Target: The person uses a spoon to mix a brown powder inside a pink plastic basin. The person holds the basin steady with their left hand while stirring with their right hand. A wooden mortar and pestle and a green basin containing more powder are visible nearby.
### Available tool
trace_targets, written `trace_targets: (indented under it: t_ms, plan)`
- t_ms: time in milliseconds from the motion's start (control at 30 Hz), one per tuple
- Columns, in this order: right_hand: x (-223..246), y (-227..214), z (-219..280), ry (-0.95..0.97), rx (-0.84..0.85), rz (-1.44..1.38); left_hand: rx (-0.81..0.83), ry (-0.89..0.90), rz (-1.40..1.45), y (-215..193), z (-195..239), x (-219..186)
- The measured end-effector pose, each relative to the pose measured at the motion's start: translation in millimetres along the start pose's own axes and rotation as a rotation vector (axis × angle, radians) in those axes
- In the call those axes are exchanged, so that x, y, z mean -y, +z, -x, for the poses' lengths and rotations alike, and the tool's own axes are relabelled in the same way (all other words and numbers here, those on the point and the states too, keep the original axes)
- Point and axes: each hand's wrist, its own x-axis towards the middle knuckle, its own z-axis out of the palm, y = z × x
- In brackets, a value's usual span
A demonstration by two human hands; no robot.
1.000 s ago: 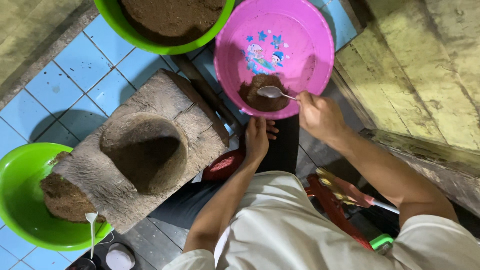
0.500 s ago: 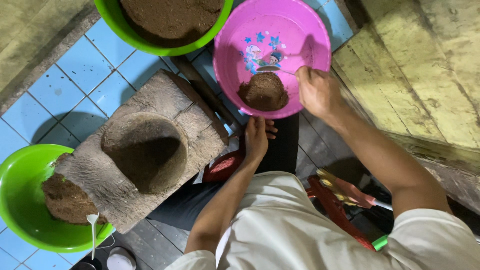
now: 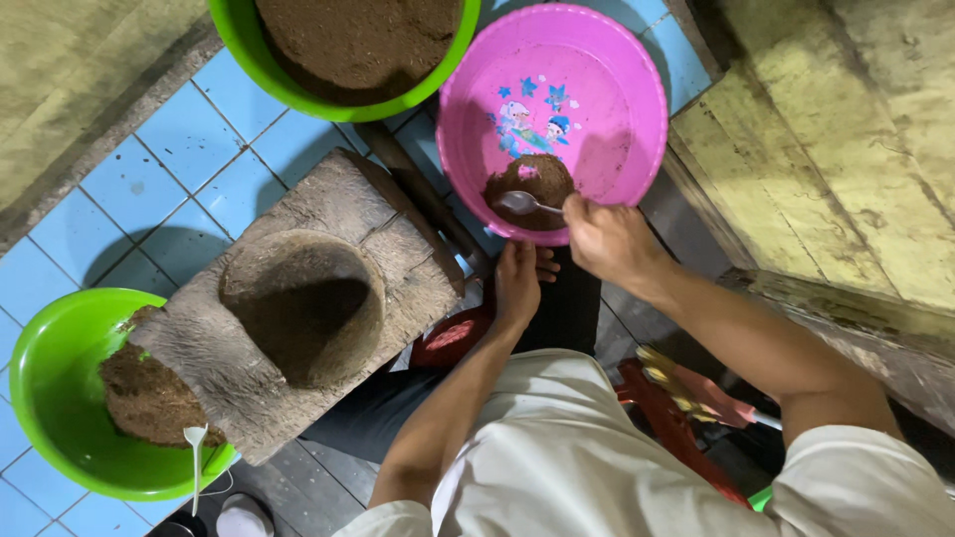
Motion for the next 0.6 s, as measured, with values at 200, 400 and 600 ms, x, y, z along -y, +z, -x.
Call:
trace_targets:
  t_ms: [200,400,600]
  plan:
    - [-29.7,-0.4,-25.0,-0.021,0.012,-0.019,-0.018,0.013,0.011,2.5,0.0,3.1]
    - [-68.6,30.5,-66.1,-0.126,-0.050,0.057,0.021,0.049,-0.010,3.1,-2.6,5.9]
    - [-56.1,51.9,-65.6,-0.284,-0.058,-0.076,0.038,0.054,-0.016,4.6,5.4,-14.9]
